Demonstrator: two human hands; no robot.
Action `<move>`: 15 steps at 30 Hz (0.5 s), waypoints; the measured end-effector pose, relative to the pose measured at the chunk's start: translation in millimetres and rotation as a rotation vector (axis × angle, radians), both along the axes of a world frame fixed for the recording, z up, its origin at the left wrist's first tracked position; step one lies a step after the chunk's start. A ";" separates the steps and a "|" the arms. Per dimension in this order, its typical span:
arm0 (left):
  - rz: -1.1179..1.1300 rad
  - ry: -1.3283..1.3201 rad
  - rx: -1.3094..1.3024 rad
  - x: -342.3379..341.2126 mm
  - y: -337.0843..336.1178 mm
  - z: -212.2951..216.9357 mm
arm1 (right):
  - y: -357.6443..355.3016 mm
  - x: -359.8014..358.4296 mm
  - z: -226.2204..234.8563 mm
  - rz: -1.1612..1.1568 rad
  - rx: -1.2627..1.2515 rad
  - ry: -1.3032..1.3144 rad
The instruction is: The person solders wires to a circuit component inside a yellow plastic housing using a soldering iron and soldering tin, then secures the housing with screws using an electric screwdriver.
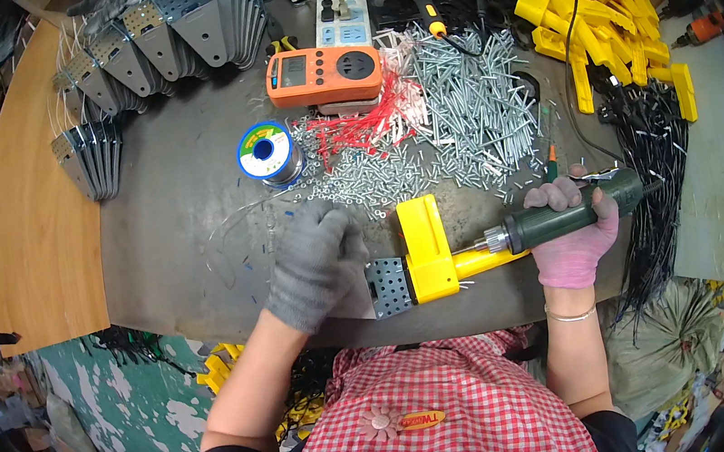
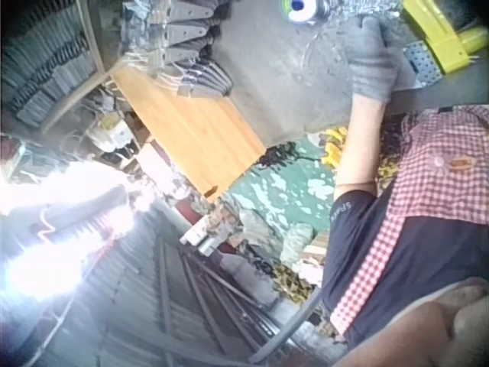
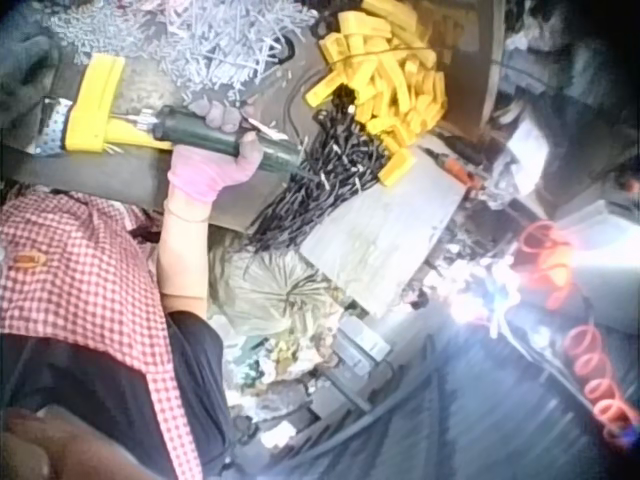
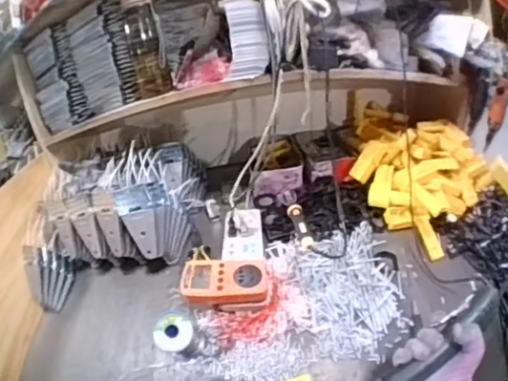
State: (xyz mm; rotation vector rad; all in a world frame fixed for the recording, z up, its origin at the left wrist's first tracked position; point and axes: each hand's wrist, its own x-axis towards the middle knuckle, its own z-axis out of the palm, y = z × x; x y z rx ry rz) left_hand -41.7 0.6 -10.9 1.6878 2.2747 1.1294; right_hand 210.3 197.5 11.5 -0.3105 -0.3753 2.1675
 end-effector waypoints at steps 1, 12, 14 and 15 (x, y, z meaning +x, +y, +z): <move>-0.038 -0.100 0.068 7.6 -2.9 12.3 | -0.5 1.2 -1.3 0.002 -0.002 0.001; -0.115 -0.333 0.110 43.8 -22.1 -2.1 | -0.5 2.6 -2.5 0.022 -0.015 0.030; -0.112 -0.321 0.074 42.8 -20.6 0.5 | -0.1 1.6 -3.0 0.014 -0.009 0.026; -0.109 -0.314 0.038 43.2 -20.5 0.6 | -0.9 1.8 -3.1 0.009 -0.005 0.021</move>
